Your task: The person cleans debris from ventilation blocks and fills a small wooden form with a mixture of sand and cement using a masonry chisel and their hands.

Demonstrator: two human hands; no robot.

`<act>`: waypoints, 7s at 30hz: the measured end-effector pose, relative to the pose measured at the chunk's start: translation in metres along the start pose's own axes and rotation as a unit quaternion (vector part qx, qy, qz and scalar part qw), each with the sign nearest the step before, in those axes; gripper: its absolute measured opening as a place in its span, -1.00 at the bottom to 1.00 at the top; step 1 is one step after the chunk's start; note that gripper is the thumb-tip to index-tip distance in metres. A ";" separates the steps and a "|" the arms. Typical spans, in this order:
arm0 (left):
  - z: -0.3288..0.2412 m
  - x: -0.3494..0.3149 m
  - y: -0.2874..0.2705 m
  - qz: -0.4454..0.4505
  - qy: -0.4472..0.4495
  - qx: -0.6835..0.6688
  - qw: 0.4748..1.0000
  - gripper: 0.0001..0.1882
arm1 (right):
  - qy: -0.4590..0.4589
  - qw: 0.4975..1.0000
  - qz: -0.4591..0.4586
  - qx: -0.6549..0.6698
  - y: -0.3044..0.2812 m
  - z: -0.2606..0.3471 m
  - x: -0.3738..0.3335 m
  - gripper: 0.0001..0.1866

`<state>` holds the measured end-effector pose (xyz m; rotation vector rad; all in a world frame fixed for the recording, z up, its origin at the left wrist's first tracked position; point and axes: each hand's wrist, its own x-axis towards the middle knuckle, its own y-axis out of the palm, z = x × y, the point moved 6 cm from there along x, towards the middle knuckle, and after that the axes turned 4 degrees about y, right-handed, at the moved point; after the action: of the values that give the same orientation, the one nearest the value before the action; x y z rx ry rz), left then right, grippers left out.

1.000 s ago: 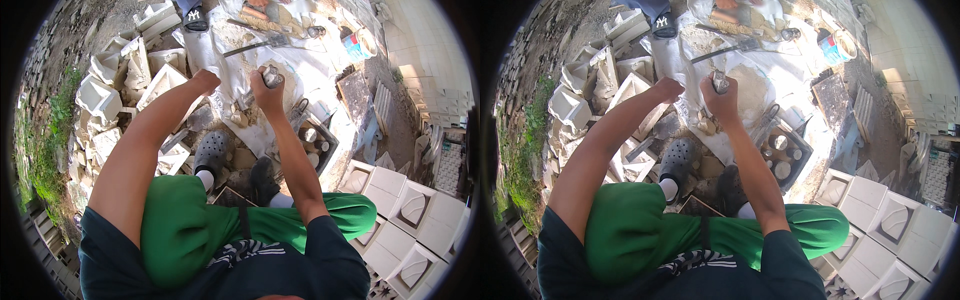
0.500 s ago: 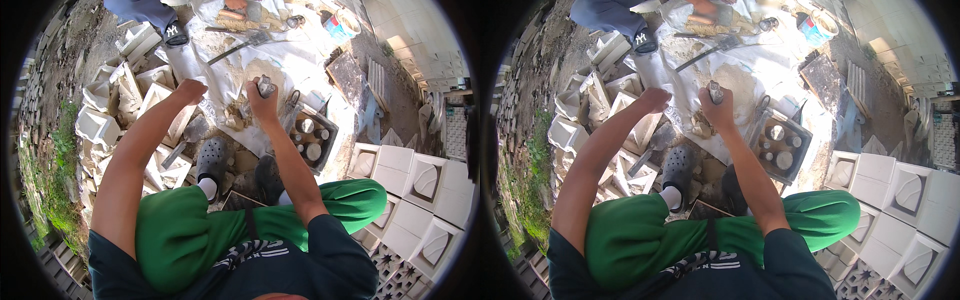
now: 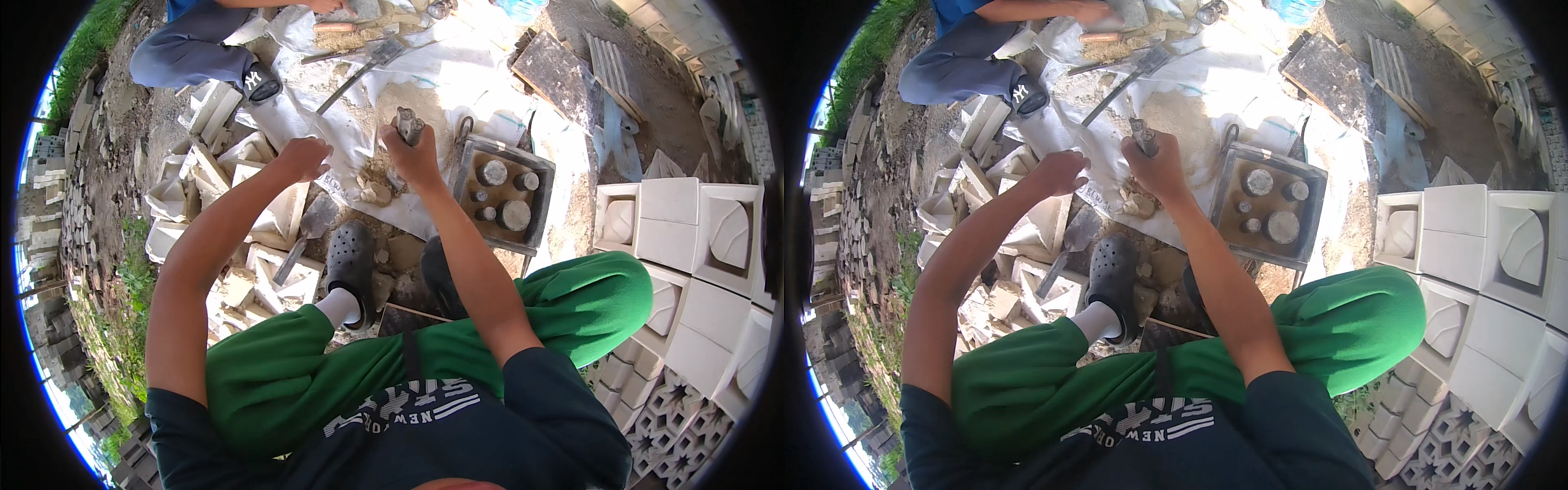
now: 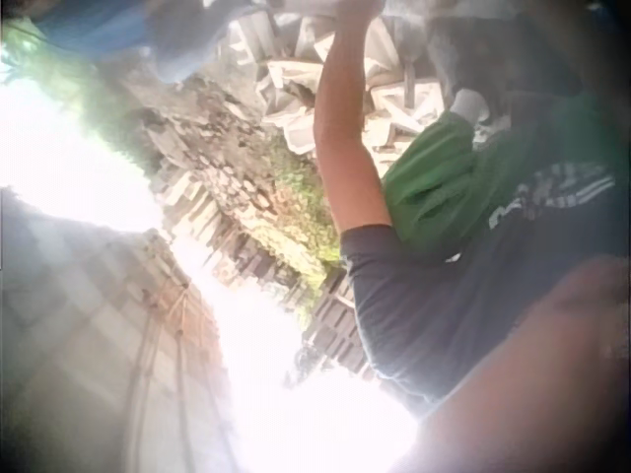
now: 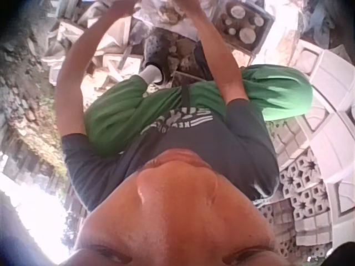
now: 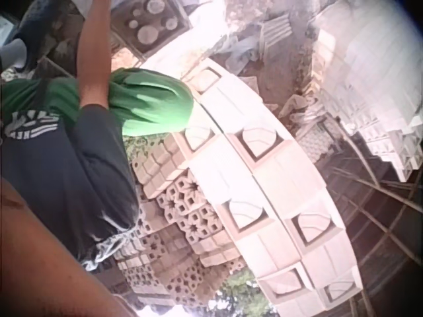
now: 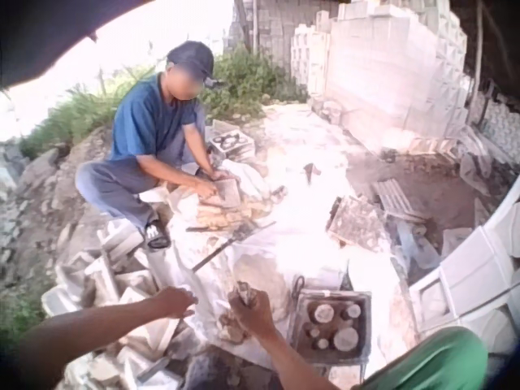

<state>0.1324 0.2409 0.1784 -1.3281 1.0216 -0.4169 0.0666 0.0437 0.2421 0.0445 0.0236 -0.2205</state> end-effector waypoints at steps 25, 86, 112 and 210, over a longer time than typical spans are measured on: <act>-0.045 0.073 0.180 -0.251 -0.259 -0.447 0.818 -0.58 | -0.009 0.981 -0.018 0.191 -0.051 0.010 -0.044 -0.80; -0.032 0.016 0.153 -0.225 -0.295 -0.506 0.778 -0.73 | 0.043 0.996 0.017 0.070 0.077 -0.064 0.004 -0.67; -0.039 0.016 0.145 -0.271 -0.269 -0.606 0.697 -0.41 | -0.055 0.997 0.053 0.029 0.065 0.007 0.038 -0.71; -0.072 -0.027 0.144 -0.216 -0.350 -0.368 0.834 -0.53 | 0.078 0.995 0.024 0.051 0.028 -0.075 0.018 -0.84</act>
<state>0.0189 0.2548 0.0616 -2.2007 0.2194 0.1885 0.0887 0.0702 0.1681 0.1637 0.1677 -0.1704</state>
